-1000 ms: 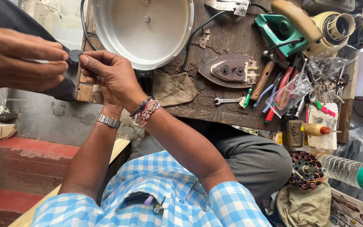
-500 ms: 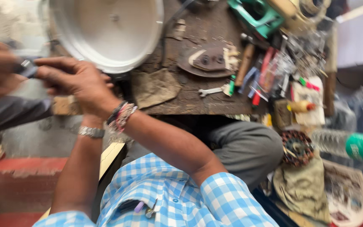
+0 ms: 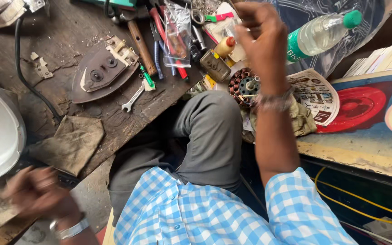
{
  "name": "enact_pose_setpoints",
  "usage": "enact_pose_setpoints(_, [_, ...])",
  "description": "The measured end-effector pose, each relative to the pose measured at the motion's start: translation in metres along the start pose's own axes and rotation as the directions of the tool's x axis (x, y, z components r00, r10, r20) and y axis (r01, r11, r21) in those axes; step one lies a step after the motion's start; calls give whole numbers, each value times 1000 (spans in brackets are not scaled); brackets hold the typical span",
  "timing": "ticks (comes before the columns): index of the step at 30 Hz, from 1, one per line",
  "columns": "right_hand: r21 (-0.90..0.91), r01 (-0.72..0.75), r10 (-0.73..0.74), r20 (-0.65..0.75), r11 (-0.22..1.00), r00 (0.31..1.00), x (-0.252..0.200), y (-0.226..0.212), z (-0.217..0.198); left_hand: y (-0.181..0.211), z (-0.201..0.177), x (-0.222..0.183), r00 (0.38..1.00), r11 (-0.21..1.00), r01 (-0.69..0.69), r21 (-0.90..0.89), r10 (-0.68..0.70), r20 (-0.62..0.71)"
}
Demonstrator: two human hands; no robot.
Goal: The person assembles and adjusts a small electrical component on a cluttered workbench, using a screwdriver to tighten screws and aligning parts by hand. The person then picks up a white and red electric iron and positions it on the bench.
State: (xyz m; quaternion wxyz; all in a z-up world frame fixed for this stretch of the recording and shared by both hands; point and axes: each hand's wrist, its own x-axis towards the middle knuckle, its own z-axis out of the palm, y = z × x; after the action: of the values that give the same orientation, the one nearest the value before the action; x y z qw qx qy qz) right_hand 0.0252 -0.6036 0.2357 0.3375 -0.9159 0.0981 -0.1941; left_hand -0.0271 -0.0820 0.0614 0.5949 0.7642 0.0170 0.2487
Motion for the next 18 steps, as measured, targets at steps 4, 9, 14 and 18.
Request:
enact_pose_setpoints(4, [-498,-55,165,180,865,970,11,80,3,17,71,3,882,911,-393,125,334,333])
enact_pose_setpoints(9, [-558,-108,361,366,823,858,14,140,22,12,126,16,792,793,-538,287,359,493])
enact_pose_setpoints(14, [-631,69,345,509,773,789,41,147,20,11,128,14,807,817,-476,327,257,532])
enact_pose_setpoints(18, [-626,245,167,524,740,835,47,145,30,9,128,17,825,827,-437,353,213,523])
